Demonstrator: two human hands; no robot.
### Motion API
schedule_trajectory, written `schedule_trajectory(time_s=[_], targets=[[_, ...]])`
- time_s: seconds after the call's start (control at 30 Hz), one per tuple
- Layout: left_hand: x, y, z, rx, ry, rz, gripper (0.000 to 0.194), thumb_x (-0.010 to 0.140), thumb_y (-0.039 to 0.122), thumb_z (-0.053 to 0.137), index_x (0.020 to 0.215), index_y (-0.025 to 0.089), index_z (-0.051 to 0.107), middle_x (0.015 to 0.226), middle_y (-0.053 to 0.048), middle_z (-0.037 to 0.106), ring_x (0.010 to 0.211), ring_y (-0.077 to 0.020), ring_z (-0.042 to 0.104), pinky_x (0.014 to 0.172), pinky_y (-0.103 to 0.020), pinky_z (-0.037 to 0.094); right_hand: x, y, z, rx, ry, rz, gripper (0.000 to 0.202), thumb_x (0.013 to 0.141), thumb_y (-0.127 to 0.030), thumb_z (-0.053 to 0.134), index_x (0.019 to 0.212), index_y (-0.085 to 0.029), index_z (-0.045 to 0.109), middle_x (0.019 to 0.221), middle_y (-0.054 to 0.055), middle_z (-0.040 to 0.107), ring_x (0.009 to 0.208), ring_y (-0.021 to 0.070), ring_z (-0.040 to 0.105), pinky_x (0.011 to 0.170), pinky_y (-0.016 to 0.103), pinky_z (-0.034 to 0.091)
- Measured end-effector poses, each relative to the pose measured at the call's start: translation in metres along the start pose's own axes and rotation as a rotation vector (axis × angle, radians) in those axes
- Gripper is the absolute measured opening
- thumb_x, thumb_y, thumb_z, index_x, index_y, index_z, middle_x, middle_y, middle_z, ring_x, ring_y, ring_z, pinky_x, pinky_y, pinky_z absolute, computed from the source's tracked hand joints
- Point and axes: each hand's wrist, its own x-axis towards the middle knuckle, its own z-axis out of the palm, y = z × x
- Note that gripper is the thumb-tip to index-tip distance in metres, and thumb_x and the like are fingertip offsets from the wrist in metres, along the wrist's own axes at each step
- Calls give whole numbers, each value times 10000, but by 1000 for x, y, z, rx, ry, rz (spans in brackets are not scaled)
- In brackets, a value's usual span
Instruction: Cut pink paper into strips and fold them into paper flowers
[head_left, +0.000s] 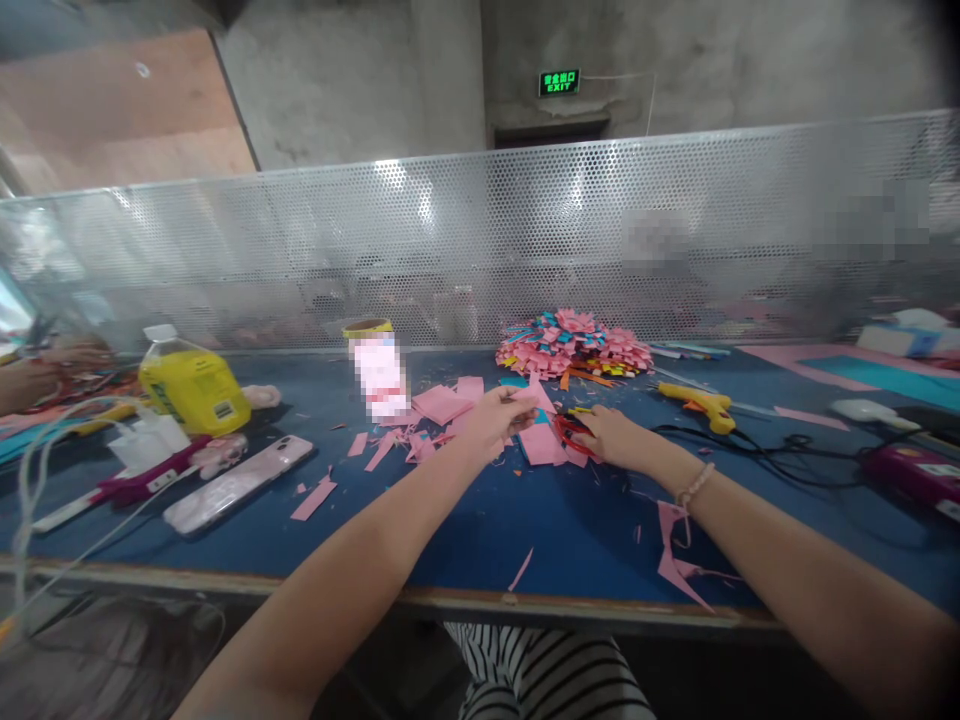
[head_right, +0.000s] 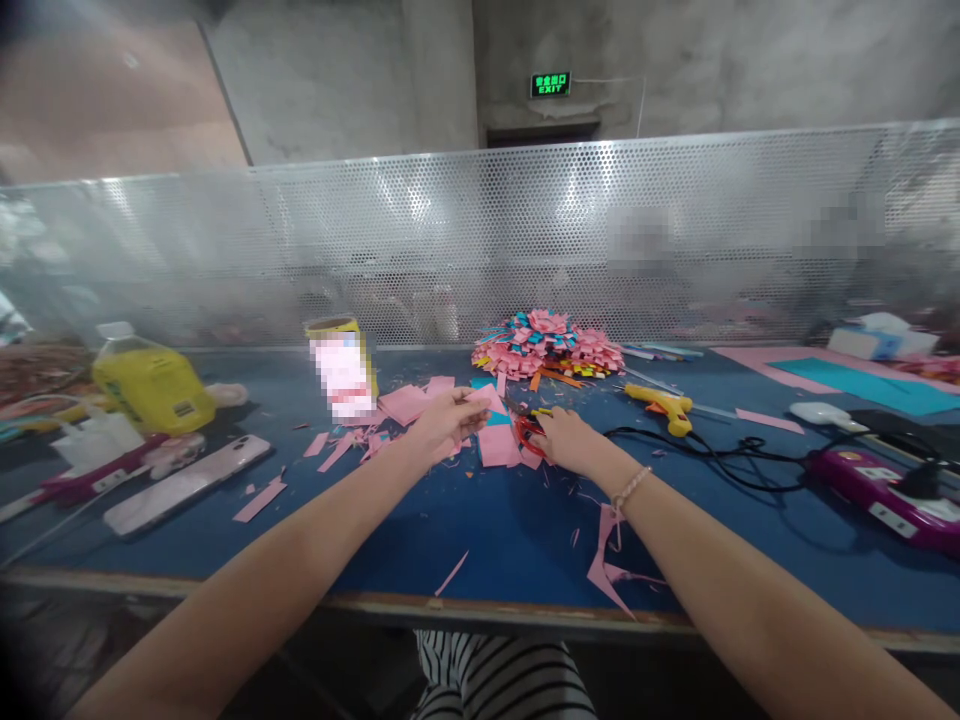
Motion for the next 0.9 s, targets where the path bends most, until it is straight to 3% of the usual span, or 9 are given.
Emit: schedule_trajectory(time_s=[0.27,0.5,0.73,0.9], targets=[[-2,5,5,-82,62,-25,215,633,46,565,626,161,384,547,-17,588,562,-131,608,632,-263,477,6,-7,-4,-31,-64,256,411,707,-390,469,944,-55,499,875,169,590,781,236,565,597,257,369],[1,7,-2,-187,33,162,199,598,54,612,657,147,446,596,-18,606,629,-115,608,721,-263,469,4,-6,-13,34,-76,283,299,702,-410,446,775,-131,527,814,130,618,755,229,582,572,250,354],[3,11,-5,-215,70,211,86,609,127,631,625,127,546,580,-14,599,582,-92,589,616,-211,470,1,-20,-25,370,119,299,381,680,-570,420,674,-189,410,675,53,571,595,167,532,494,244,346],[4,11,-4,-195,113,204,87,627,118,619,600,114,537,549,-21,590,577,-106,596,587,-211,460,0,-21,-19,697,109,266,397,683,-594,397,653,-199,393,599,-2,516,536,134,482,476,247,363]])
